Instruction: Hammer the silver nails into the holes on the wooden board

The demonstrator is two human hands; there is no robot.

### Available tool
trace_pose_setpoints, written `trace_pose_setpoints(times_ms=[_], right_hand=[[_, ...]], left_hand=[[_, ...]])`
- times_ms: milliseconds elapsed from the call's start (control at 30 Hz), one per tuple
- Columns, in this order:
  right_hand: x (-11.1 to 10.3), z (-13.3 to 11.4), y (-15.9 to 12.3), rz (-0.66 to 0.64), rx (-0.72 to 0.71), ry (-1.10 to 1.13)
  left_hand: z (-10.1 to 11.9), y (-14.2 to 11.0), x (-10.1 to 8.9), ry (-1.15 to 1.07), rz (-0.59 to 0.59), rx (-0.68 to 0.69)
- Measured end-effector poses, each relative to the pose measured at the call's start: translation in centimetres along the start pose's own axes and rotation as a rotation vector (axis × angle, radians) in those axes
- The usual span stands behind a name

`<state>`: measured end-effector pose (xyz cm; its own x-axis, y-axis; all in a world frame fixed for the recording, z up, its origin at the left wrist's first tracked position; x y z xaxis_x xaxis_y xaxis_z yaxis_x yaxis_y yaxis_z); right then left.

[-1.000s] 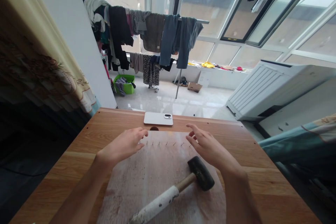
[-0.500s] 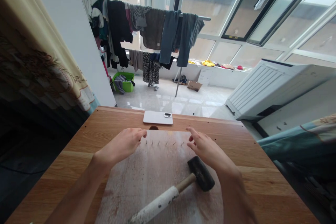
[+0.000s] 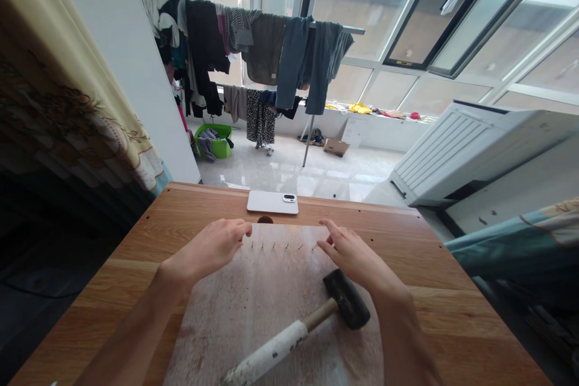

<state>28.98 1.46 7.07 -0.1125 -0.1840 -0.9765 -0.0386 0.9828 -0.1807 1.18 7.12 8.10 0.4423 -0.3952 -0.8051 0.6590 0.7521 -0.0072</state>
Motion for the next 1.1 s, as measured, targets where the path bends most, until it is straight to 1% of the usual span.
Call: trace_pose_setpoints(times_ms=[133, 267, 333, 400, 567, 633, 733, 800, 900, 1000, 1100], right_hand=[[-0.2, -0.3, -0.1, 0.004, 0.013, -0.011], [-0.2, -0.4, 0.0, 0.010, 0.020, -0.023], [0.0, -0.4, 0.1, 0.013, 0.025, -0.027], [0.1, -0.2, 0.2, 0.016, 0.028, -0.030], [0.3, -0.3, 0.4, 0.024, 0.034, -0.038], [0.3, -0.4, 0.4, 0.025, 0.044, -0.045], [0.2, -0.6, 0.4, 0.023, 0.048, -0.051], [0.1, -0.6, 0.4, 0.020, 0.043, -0.048], [0.0, -0.6, 0.4, 0.017, 0.039, -0.038], [0.0, -0.5, 0.4, 0.023, 0.039, -0.031], [0.1, -0.4, 0.4, 0.033, 0.033, -0.025]], left_hand=[[0.6, -0.4, -1.4, -0.075, 0.082, 0.039], [0.7, -0.9, -2.1, -0.089, 0.089, -0.007], [0.8, -1.1, -1.9, -0.120, 0.050, -0.041], [1.4, -1.2, -1.3, -0.170, -0.017, -0.049], [3.8, -1.2, 0.9, -0.276, -0.227, 0.043], [4.3, -1.0, 1.8, -0.267, -0.285, 0.047], [4.2, -0.8, 2.7, -0.187, -0.323, -0.013], [3.7, -0.8, 2.8, -0.148, -0.325, -0.074], [3.0, -0.7, 2.4, -0.163, -0.296, -0.136], [2.4, -0.5, 1.7, -0.186, -0.200, -0.111], [1.8, -0.2, 1.1, -0.137, -0.101, -0.056]])
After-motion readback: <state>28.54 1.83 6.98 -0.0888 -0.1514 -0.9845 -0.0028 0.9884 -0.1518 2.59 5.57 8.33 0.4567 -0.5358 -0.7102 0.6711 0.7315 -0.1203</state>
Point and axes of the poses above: each hand's wrist, its own y-axis towards the middle knuckle, its own x-axis out of the palm, z = x × y, the point moved 4 cm from there along y, towards the middle knuckle, and after that the axes turned 14 degrees about -y, right-handed, at the moved point
